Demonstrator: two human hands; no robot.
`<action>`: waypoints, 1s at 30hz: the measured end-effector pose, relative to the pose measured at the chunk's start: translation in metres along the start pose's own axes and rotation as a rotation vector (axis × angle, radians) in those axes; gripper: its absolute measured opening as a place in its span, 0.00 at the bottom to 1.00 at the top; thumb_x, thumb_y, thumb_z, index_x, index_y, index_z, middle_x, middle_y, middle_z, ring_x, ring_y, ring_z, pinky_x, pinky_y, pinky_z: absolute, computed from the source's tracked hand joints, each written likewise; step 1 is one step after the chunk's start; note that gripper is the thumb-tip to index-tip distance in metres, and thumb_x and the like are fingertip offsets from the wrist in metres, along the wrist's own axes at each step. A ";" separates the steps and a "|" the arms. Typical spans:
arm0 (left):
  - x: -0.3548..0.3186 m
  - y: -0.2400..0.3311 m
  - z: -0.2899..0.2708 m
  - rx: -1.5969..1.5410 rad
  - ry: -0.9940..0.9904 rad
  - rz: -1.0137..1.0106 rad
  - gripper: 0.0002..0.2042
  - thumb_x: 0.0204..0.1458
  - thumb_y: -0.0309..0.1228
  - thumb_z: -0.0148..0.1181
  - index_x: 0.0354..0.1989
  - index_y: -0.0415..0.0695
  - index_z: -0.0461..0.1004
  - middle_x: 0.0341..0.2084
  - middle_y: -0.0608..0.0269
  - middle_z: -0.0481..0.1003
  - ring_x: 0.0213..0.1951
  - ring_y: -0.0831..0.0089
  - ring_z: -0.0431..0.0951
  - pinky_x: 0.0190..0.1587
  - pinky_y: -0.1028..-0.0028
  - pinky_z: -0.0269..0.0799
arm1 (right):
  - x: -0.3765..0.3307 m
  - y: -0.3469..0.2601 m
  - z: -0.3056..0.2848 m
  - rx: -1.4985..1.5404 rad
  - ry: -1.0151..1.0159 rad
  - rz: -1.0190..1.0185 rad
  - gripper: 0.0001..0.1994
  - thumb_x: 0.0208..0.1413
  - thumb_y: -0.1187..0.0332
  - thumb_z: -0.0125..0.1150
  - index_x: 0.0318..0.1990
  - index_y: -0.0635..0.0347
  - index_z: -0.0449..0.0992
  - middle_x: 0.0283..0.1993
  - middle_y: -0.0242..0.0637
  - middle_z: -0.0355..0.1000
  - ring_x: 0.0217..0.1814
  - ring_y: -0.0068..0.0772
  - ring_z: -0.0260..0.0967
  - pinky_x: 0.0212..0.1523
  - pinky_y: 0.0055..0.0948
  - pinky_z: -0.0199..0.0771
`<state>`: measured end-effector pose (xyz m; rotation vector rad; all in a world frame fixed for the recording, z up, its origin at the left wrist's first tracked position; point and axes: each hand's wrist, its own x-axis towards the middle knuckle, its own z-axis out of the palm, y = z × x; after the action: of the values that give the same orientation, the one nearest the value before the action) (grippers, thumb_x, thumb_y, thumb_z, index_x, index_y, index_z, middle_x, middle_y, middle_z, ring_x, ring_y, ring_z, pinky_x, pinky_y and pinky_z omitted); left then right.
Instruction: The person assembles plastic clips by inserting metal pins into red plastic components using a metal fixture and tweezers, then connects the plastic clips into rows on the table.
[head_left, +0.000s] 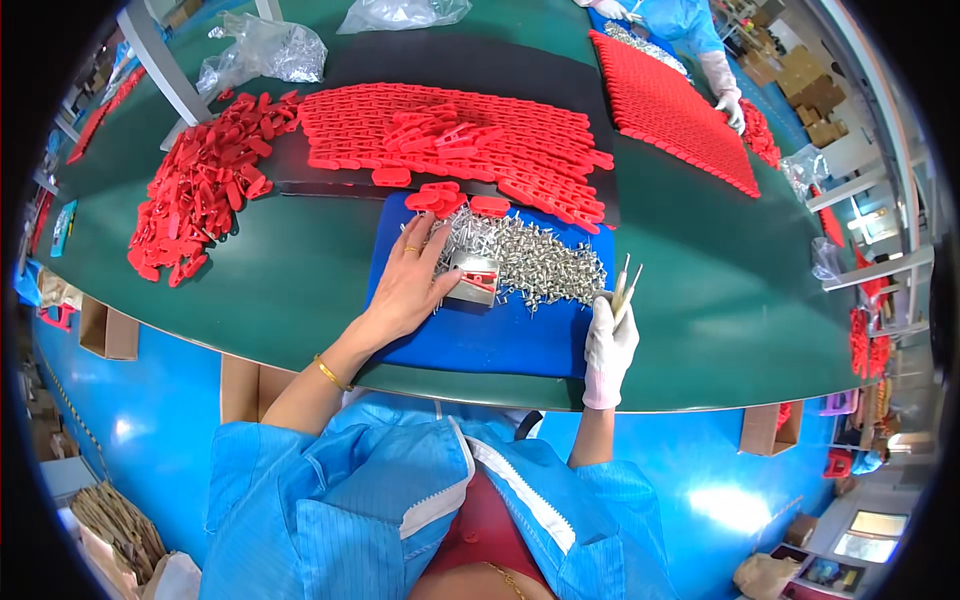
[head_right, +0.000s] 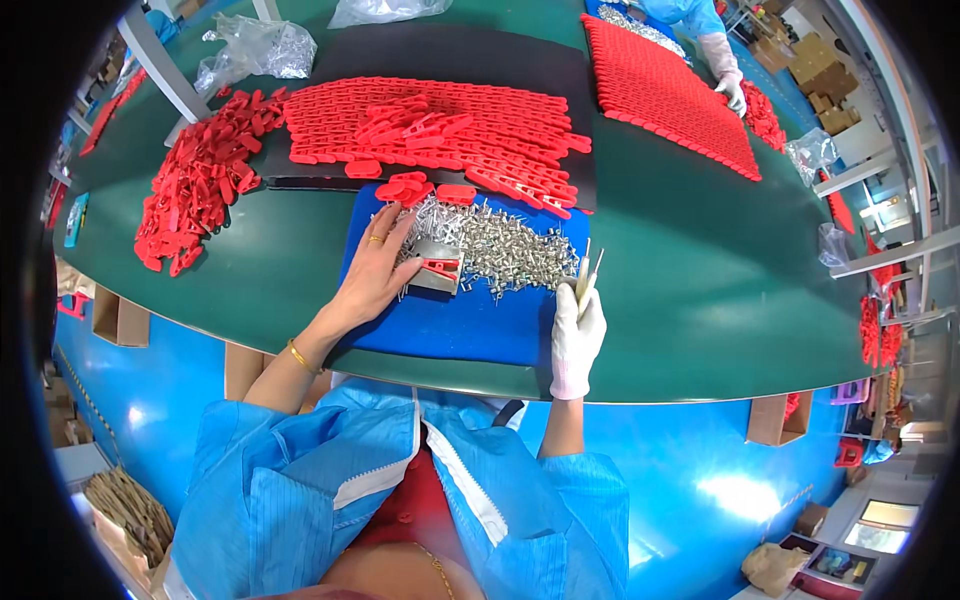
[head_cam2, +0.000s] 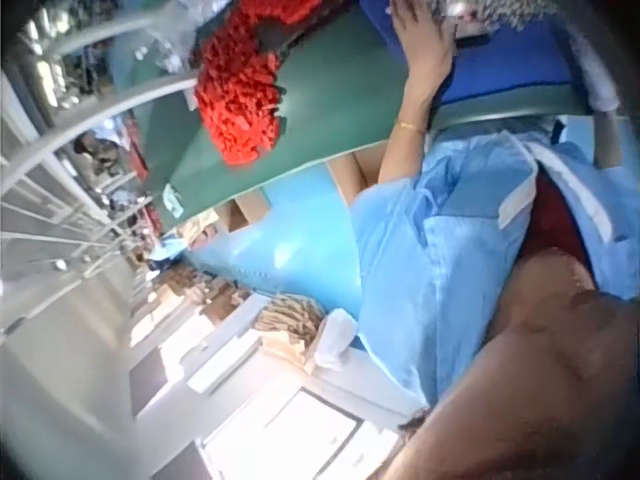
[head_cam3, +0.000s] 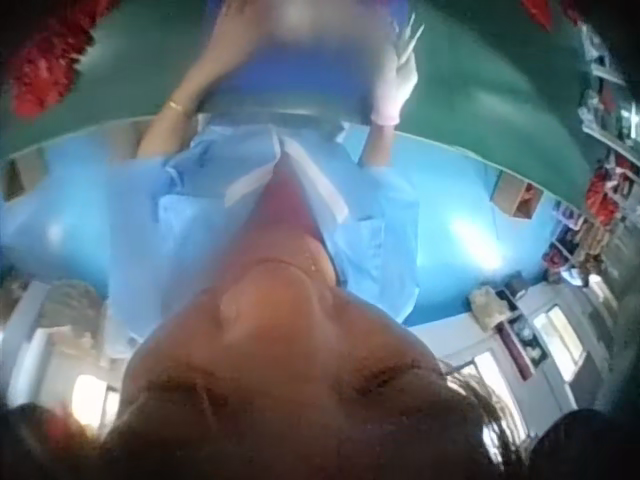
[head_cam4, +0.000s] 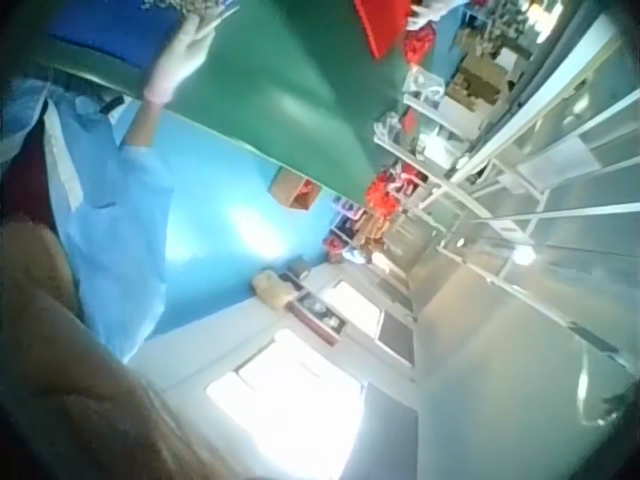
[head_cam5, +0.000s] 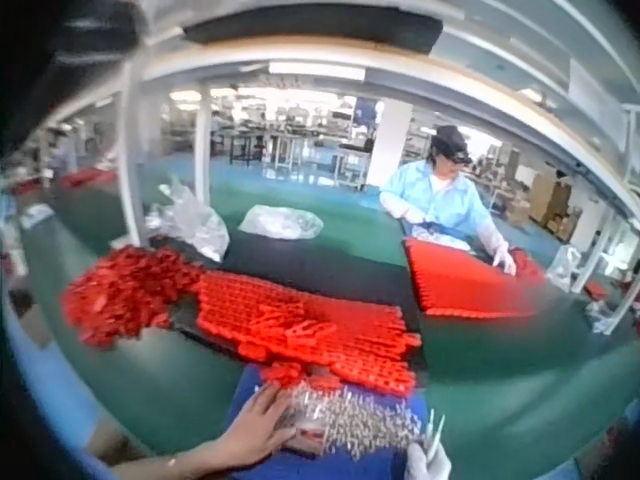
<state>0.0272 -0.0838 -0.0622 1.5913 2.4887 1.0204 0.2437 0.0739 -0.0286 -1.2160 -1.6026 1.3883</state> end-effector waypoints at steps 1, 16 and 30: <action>0.002 0.003 0.001 0.007 -0.006 0.007 0.26 0.56 0.39 0.52 0.61 0.40 0.60 0.62 0.45 0.55 0.64 0.48 0.54 0.63 0.58 0.53 | -0.001 -0.001 -0.002 0.009 0.005 0.004 0.10 0.58 0.65 0.55 0.40 0.62 0.76 0.27 0.29 0.69 0.26 0.18 0.58 0.30 0.18 0.60; 0.007 0.061 -0.002 -0.004 0.165 0.400 0.13 0.47 0.28 0.59 0.43 0.44 0.73 0.48 0.56 0.69 0.54 0.55 0.66 0.57 0.60 0.58 | -0.003 0.004 -0.001 -0.140 0.039 -0.146 0.11 0.57 0.65 0.58 0.42 0.63 0.75 0.30 0.32 0.73 0.26 0.23 0.63 0.31 0.21 0.65; 0.021 0.101 0.052 0.354 -0.082 0.611 0.04 0.46 0.30 0.53 0.25 0.43 0.69 0.26 0.59 0.71 0.34 0.66 0.69 0.43 0.70 0.62 | -0.008 0.015 0.000 -0.173 0.003 -0.290 0.08 0.57 0.68 0.57 0.41 0.62 0.76 0.29 0.29 0.70 0.27 0.19 0.59 0.31 0.18 0.61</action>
<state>0.1161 -0.0132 -0.0428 2.5350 2.2587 0.5204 0.2491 0.0666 -0.0424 -1.0296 -1.8443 1.0830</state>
